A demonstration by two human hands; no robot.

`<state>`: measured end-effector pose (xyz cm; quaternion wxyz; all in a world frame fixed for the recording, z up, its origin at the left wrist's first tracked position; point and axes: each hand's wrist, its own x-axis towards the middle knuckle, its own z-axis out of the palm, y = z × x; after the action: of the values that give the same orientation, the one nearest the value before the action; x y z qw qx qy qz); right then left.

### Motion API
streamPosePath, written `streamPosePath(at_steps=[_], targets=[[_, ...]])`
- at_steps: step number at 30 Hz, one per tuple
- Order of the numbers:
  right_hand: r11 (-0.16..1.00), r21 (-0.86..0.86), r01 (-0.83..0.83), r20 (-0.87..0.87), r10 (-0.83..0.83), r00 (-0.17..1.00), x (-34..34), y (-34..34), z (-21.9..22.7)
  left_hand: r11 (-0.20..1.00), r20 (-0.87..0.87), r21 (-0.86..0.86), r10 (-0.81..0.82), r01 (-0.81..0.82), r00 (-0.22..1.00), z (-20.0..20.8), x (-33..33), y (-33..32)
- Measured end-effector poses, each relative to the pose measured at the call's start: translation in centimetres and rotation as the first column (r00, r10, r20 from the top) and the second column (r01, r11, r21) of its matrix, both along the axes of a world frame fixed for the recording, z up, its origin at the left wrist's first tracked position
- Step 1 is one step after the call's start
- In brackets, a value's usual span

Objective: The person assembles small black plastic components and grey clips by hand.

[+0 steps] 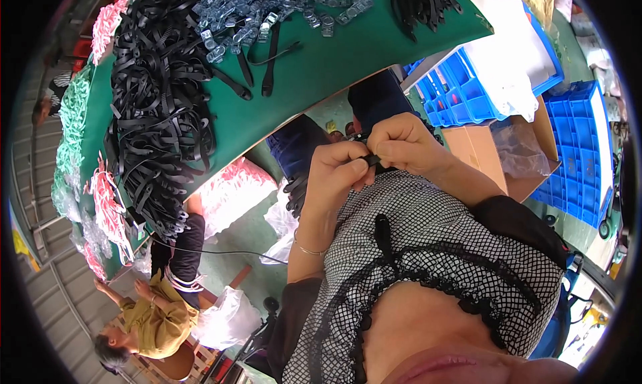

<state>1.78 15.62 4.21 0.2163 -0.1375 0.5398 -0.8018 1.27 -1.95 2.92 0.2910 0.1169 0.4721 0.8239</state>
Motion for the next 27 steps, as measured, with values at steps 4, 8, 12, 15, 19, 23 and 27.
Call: streamPosePath(at_steps=[4,8,12,15,19,23,27], targets=[[0.916,-0.394,0.081,0.162,-0.018,0.987,0.1,-0.8,-1.8,0.954,0.108,0.299,-0.021,-0.012,0.994,-1.7,0.0,0.5],[0.960,-0.270,0.075,0.211,-0.016,0.977,-0.3,-0.3,-1.3,0.982,0.152,0.174,0.041,-0.067,0.988,-0.6,0.1,0.5],[0.917,0.281,0.282,-0.582,-0.071,0.810,-2.3,0.0,0.4,0.985,0.042,-0.162,0.059,-0.052,0.997,0.2,-0.2,-0.2],[0.874,0.357,0.329,-0.720,0.033,0.693,-2.6,0.3,0.3,0.987,0.021,-0.119,0.109,-0.106,0.994,0.1,-0.1,0.1],[0.884,0.319,0.342,-0.650,-0.059,0.758,-2.4,0.4,0.1,0.985,0.009,-0.148,0.090,-0.088,0.996,-0.4,0.0,-0.3],[0.913,0.254,0.319,-0.598,-0.111,0.794,-1.8,0.3,-0.6,0.993,0.015,-0.078,0.086,-0.084,0.996,-0.1,0.4,-0.5],[0.964,0.147,0.220,-0.416,-0.142,0.898,-1.7,0.3,-1.1,0.998,0.042,0.002,0.066,-0.066,0.997,-0.3,0.3,-0.3]])
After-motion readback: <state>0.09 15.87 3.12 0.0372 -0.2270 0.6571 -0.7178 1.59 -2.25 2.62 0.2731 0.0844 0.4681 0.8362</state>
